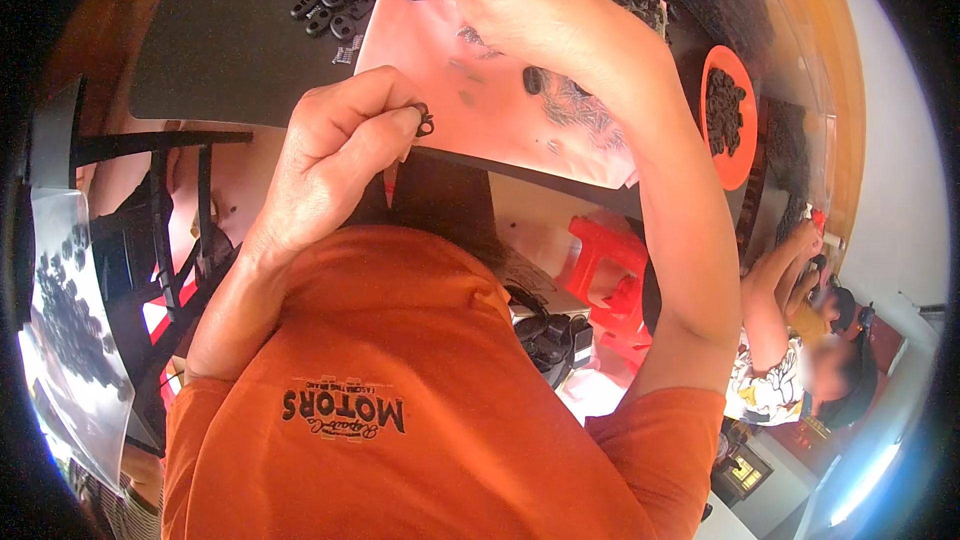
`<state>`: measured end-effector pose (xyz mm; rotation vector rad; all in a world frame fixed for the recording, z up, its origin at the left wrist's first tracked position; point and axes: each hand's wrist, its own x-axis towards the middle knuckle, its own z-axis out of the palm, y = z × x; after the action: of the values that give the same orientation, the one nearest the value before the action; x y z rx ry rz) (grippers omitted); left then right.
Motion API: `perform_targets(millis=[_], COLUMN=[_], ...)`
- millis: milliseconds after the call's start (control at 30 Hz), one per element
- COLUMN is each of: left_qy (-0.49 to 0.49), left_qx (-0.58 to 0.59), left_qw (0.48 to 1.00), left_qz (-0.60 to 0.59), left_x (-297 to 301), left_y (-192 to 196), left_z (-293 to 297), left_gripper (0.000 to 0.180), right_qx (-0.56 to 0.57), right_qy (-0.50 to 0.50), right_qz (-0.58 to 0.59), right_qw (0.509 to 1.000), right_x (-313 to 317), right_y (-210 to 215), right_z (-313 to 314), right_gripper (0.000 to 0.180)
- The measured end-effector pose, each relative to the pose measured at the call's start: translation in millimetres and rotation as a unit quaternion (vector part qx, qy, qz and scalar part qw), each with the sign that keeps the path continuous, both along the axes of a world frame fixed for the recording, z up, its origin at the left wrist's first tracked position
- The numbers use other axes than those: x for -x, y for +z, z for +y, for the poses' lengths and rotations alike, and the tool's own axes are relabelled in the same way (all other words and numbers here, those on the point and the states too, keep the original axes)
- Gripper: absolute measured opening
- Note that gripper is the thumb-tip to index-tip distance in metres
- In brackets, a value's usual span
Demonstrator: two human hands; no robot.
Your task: The person sits at a table and repeatedly picks up small black plastic rings and metal screws. They insert the screws into the rings and place the assembled units onto a pink tray.
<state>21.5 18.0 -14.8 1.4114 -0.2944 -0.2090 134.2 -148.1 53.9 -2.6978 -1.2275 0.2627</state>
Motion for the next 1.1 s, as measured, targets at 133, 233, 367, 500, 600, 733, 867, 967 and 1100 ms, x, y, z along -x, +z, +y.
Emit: perform_targets(millis=[133, 233, 367, 500, 600, 733, 867, 967, 1100], left_qy=[-0.002, 0.001, 0.01, 0.014, 0.011, 0.016, 0.017, 0.016, 0.013], left_qx=[0.003, 0.0, 0.005, -0.001, 0.016, 0.007, 0.02, 0.02, -0.001], left_qw=[1.0, 1.0, 1.0, 1.0, 1.0, 1.0, 1.0, 1.0, 1.0], left_qz=[-0.003, -0.01, -0.017, -0.01, 0.006, -0.012, -0.012, -0.007, -0.006], left_x=[0.1, -0.4, 0.3, 0.3, 1.0, 0.3, 0.7, 0.3, 0.2], left_y=[-0.1, 0.3, 0.5, 1.8, -0.2, 0.0, -1.2, -2.3, -1.1], left_z=[0.0, -0.4, -0.7, -0.6, -1.5, -0.8, -1.2, -1.5, -1.9], left_gripper=[0.016, 0.015, 0.015, 0.016, 0.016, 0.016, 0.016, 0.016, 0.017], right_qx=[-0.004, -0.05, -0.032, 0.018, 0.022, -0.007, -0.024, -0.002, 0.051], right_qy=[0.001, 0.009, 0.007, -0.005, -0.006, -0.014, 0.019, 0.038, -0.037], right_qz=[-0.028, -0.022, -0.042, -0.028, -0.033, -0.014, -0.029, -0.039, -0.026], right_qw=[1.0, 0.998, 0.999, 0.999, 0.999, 1.0, 0.999, 0.999, 0.998], right_x=[0.1, 1.6, 4.1, 0.5, -0.4, -2.0, -8.2, -8.3, -7.1], right_y=[-0.2, -5.1, 3.0, -0.9, -3.1, -10.0, -12.1, -10.5, -10.9], right_z=[-6.2, -9.1, -2.4, -3.6, -6.1, -13.3, -19.7, -20.3, -18.2], right_gripper=[0.012, 0.012, 0.01, 0.01, 0.012, 0.014, 0.016, 0.015, 0.013])
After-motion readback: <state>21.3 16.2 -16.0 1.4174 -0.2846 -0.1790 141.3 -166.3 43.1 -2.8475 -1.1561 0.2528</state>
